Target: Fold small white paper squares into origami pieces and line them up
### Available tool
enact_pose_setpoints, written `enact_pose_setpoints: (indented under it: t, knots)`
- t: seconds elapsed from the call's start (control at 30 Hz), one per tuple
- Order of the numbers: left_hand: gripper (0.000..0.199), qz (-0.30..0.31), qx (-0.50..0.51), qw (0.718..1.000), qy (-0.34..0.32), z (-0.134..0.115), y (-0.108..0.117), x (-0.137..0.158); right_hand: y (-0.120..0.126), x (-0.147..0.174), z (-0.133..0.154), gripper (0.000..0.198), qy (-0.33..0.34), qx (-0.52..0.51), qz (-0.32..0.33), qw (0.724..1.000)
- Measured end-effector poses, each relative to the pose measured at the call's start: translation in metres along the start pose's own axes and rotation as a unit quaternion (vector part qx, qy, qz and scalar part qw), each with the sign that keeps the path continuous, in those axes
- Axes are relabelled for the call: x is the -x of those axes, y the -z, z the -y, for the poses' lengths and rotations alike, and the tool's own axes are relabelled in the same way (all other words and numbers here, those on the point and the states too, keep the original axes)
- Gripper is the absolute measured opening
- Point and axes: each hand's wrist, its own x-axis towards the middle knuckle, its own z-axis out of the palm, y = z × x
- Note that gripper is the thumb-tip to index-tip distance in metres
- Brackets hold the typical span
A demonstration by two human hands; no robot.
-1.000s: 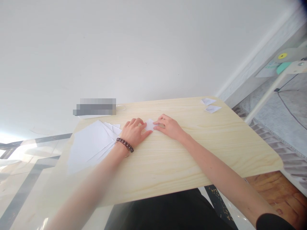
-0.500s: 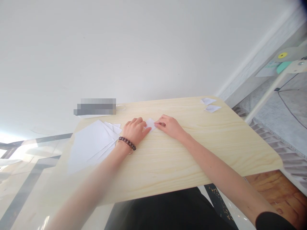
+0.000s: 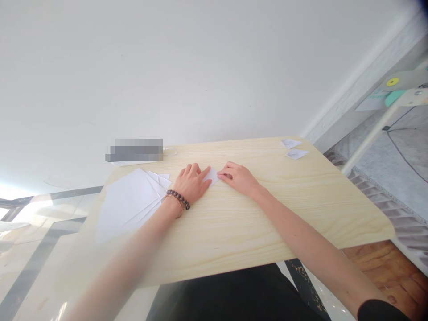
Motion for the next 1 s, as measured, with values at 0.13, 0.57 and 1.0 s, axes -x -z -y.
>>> enact_pose_setpoints:
  t: [0.13,0.57,1.0]
  knots:
    - [0.044,0.008,0.027,0.999,-0.019,0.004,-0.001,-0.001,-0.001,0.001,-0.002,0.023,0.010,-0.018,-0.001,1.000]
    - [0.038,-0.011,0.058,0.998,-0.031,0.008,0.001,0.008,0.000,0.002,-0.002,0.023,-0.007,-0.064,0.010,0.998]
    - [0.034,-0.030,0.058,0.996,-0.057,0.011,0.004,0.006,0.002,0.002,-0.003,0.026,0.025,-0.076,-0.001,0.997]
